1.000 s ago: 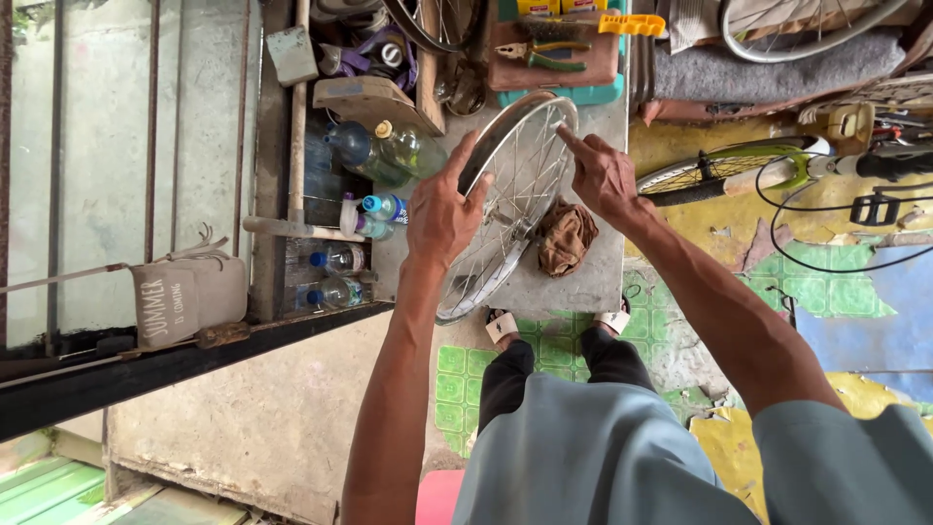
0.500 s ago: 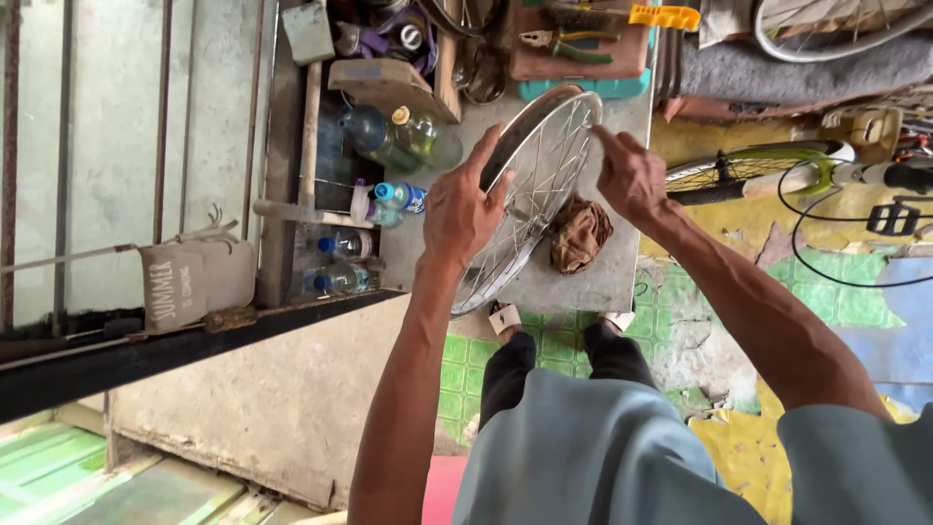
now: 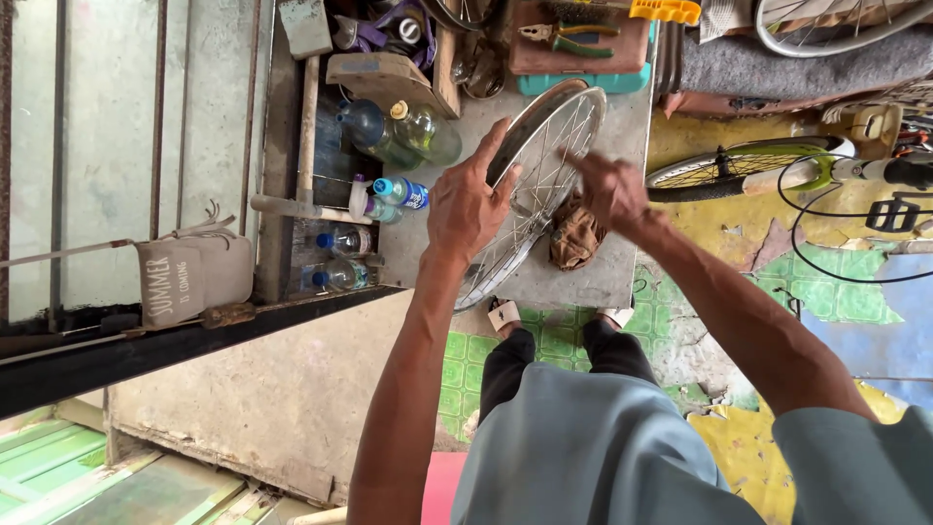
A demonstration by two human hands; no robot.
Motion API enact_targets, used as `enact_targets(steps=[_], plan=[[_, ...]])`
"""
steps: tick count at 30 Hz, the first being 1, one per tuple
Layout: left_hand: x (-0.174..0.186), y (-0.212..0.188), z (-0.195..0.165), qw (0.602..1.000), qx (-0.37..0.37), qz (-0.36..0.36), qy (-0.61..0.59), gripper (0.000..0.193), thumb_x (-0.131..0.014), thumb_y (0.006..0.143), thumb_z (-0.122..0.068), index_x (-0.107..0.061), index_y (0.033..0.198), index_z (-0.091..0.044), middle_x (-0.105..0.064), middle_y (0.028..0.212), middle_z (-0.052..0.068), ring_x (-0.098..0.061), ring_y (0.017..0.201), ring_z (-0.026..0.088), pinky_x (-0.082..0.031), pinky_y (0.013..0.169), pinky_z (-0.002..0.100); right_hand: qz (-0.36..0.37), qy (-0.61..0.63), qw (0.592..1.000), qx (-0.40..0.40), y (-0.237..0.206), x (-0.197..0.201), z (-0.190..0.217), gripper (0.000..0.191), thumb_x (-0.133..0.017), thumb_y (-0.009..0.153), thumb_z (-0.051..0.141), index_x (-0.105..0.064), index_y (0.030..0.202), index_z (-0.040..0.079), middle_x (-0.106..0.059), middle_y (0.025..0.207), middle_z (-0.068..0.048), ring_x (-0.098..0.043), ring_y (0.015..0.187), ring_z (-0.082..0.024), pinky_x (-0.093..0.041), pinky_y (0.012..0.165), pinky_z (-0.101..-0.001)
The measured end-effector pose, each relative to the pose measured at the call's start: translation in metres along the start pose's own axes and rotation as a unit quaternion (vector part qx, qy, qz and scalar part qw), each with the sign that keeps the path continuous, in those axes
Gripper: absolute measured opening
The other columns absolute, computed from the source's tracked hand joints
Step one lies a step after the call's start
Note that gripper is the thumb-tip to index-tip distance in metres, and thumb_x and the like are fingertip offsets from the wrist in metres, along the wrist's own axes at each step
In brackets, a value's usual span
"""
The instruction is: The person sweeps the floor with a broom, then picks up a rag and a small container. They place the container and a tool on a shelf, then pick up a bicycle wheel and wipe its rim and spokes with the rag.
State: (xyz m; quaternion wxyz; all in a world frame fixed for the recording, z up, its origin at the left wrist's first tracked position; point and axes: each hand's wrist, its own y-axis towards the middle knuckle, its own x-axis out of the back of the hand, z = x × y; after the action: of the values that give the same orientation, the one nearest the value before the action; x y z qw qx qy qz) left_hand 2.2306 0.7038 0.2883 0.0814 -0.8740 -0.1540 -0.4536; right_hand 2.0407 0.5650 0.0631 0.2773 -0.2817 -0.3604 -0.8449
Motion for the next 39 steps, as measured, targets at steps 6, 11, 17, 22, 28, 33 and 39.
enact_targets(steps=[6,11,17,22,28,33,39], plan=[[-0.002,0.000,0.001,0.999,-0.030,-0.015,-0.007,0.060,-0.066,0.100,-0.033,-0.042,0.155,-0.026,-0.076,0.121,0.010,-0.078,0.075,0.023,-0.060,0.081,0.041,-0.014,-0.020,0.999,0.034,-0.005,0.006,0.003,0.038,-0.042,0.116,0.011,-0.061,0.149,0.012,-0.066,0.079,-0.008,-0.042,0.045,-0.011,-0.036,0.033,-0.0262],[-0.005,-0.001,0.001,0.997,-0.060,-0.043,0.021,0.061,-0.067,0.101,-0.033,-0.042,0.155,-0.023,-0.076,0.118,0.011,-0.078,0.082,0.025,-0.060,0.079,0.041,0.051,0.027,0.998,-0.017,-0.007,0.007,-0.005,0.046,-0.047,0.102,0.007,-0.064,0.142,0.021,-0.066,0.075,-0.007,-0.040,0.042,-0.015,-0.036,0.030,-0.0306],[-0.007,-0.002,-0.006,1.000,0.006,0.010,0.006,0.061,-0.066,0.100,-0.033,-0.043,0.155,-0.025,-0.078,0.111,0.009,-0.079,0.083,0.026,-0.061,0.081,0.041,-0.011,-0.005,1.000,0.027,-0.015,0.004,0.001,0.042,-0.048,0.109,0.001,-0.063,0.148,0.010,-0.064,0.075,-0.008,-0.045,0.047,-0.012,-0.035,0.032,-0.0261],[-0.014,-0.001,-0.012,0.999,-0.029,-0.030,0.021,0.063,-0.069,0.099,-0.031,-0.042,0.155,-0.022,-0.077,0.115,0.012,-0.077,0.092,0.030,-0.060,0.081,0.044,-0.014,-0.065,0.997,0.030,-0.012,0.006,0.003,0.042,-0.046,0.109,0.001,-0.066,0.145,0.013,-0.068,0.079,-0.010,-0.044,0.044,-0.011,-0.036,0.031,-0.0252],[-0.024,0.000,-0.016,0.999,-0.001,-0.021,0.033,0.063,-0.070,0.097,-0.031,-0.044,0.154,-0.023,-0.078,0.111,0.011,-0.077,0.093,0.032,-0.060,0.078,0.045,-0.057,0.046,0.997,0.020,-0.020,0.001,0.009,0.047,-0.042,0.112,0.004,-0.051,0.157,0.014,-0.061,0.073,-0.005,-0.044,0.049,-0.012,-0.037,0.034,-0.0254],[-0.025,0.006,-0.014,0.999,0.002,-0.031,0.011,0.063,-0.067,0.099,-0.032,-0.040,0.155,-0.021,-0.077,0.111,0.013,-0.078,0.087,0.028,-0.062,0.074,0.042,-0.023,-0.006,0.998,-0.059,-0.063,-0.006,0.023,0.049,-0.049,0.108,0.002,-0.054,0.155,0.017,-0.060,0.070,-0.005,-0.048,0.050,-0.016,-0.042,0.040,-0.0305],[-0.021,0.015,-0.013,0.998,0.043,-0.030,0.043,0.063,-0.067,0.097,-0.034,-0.045,0.154,-0.021,-0.079,0.090,0.013,-0.077,0.078,0.027,-0.060,0.074,0.044,0.090,0.083,0.971,-0.203,-0.127,-0.040,0.064,0.041,-0.053,0.097,0.000,-0.067,0.134,0.012,-0.075,0.104,-0.012,-0.056,0.048,-0.012,-0.043,0.035,-0.0270]])
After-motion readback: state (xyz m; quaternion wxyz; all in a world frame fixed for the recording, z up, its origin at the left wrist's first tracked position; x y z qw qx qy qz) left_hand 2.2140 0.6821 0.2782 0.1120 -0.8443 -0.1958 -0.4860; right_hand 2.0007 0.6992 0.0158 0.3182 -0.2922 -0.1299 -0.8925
